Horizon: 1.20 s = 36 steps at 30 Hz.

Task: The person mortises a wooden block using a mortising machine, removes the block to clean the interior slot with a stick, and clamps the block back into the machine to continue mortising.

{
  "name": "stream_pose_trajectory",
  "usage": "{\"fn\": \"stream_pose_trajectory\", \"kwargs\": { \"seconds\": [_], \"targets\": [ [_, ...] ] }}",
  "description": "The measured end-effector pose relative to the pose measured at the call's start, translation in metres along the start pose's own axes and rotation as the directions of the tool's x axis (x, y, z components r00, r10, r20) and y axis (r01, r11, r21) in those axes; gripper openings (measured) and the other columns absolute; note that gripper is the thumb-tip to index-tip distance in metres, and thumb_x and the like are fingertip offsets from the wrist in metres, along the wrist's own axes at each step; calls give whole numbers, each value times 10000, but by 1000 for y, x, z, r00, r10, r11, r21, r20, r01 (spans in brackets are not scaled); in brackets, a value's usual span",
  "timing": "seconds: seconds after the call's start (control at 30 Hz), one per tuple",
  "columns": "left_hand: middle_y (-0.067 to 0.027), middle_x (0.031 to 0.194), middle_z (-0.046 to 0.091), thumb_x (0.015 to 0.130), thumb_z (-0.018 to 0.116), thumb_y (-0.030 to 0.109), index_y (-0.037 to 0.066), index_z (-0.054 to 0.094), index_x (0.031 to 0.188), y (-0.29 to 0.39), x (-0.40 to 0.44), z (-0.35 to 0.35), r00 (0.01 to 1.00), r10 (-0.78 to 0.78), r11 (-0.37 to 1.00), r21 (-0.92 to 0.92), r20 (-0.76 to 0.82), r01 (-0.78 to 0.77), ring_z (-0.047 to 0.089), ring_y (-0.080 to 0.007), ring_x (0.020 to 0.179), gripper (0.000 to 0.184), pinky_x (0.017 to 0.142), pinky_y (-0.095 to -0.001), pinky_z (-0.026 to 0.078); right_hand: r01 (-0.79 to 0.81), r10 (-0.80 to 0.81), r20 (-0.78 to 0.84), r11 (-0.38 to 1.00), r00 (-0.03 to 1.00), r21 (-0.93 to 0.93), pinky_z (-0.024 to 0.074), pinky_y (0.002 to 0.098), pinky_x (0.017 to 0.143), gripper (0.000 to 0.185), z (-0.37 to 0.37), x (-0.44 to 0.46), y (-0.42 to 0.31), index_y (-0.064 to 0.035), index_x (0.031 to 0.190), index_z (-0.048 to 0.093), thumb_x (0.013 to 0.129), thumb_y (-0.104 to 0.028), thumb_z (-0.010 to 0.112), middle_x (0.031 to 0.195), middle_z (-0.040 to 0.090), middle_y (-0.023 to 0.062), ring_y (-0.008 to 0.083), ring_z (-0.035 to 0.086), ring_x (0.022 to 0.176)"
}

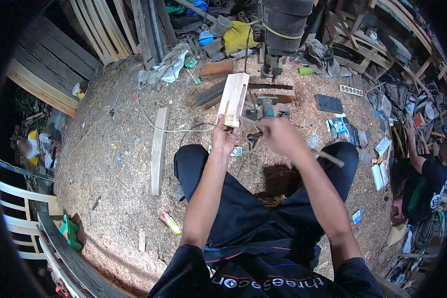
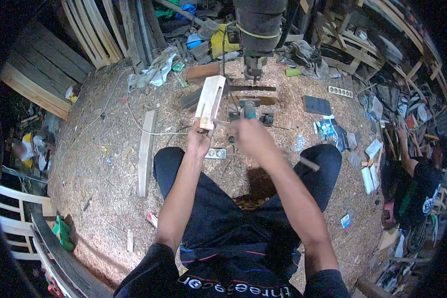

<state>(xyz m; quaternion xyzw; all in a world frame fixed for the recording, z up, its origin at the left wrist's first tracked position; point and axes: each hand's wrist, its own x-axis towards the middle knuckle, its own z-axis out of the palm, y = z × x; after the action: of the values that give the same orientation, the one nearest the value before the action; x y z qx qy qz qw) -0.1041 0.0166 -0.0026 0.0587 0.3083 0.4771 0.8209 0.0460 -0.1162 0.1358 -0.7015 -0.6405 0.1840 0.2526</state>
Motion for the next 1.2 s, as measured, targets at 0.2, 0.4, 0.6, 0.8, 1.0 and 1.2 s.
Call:
{"fn": "stream_pose_trajectory", "kwargs": {
  "seconds": [0.2,0.4,0.6,0.8,1.0,1.2],
  "targets": [
    [-201,1140,618,1034,429,228,-74,517,1204,-5,5,-3,995,-90,985,-144,48,96,655,-309,1033,358,871,-380,609,-122,116,-156,992,981,-26,517,488,862,282,-35,33,15,-32,1029,696,777,-14,573,960,674,261,401,657,951],
    [-226,1112,624,1040,415,242,-83,525,1181,-2,3,3,989,-140,969,-197,54,148,669,-309,1010,371,809,-341,632,-167,127,-214,969,969,-180,531,501,806,407,-34,35,-17,-123,1144,686,777,-12,549,921,673,258,424,658,888],
    [-220,1159,597,1044,407,217,-74,490,1220,-8,2,3,982,-163,969,-174,96,177,652,-303,1034,350,914,-365,586,-151,117,-157,963,981,-222,546,496,776,265,-26,48,-21,-70,1030,688,800,-21,567,938,684,229,418,671,875],
    [-184,1130,622,1030,461,242,-44,531,1175,-15,8,5,986,-151,983,-95,73,158,662,-285,996,328,884,-371,596,-177,83,-252,908,964,-379,578,443,710,162,-5,53,-21,20,927,684,827,-26,565,890,689,237,357,705,844],
    [-156,1096,636,1022,480,247,-16,540,1189,-17,2,6,994,-105,992,63,-15,106,670,-270,938,318,816,-352,613,-72,26,-128,926,991,-372,585,438,706,148,-5,45,-16,17,876,694,836,-30,560,875,692,229,353,710,821],
    [-190,1104,625,1021,453,190,-62,515,1222,-21,-4,7,987,-145,986,89,68,138,666,-260,928,328,789,-337,614,-180,159,-97,942,983,-283,576,451,740,171,-33,41,0,29,918,695,824,-21,561,875,688,246,372,699,847]
  ]
}}
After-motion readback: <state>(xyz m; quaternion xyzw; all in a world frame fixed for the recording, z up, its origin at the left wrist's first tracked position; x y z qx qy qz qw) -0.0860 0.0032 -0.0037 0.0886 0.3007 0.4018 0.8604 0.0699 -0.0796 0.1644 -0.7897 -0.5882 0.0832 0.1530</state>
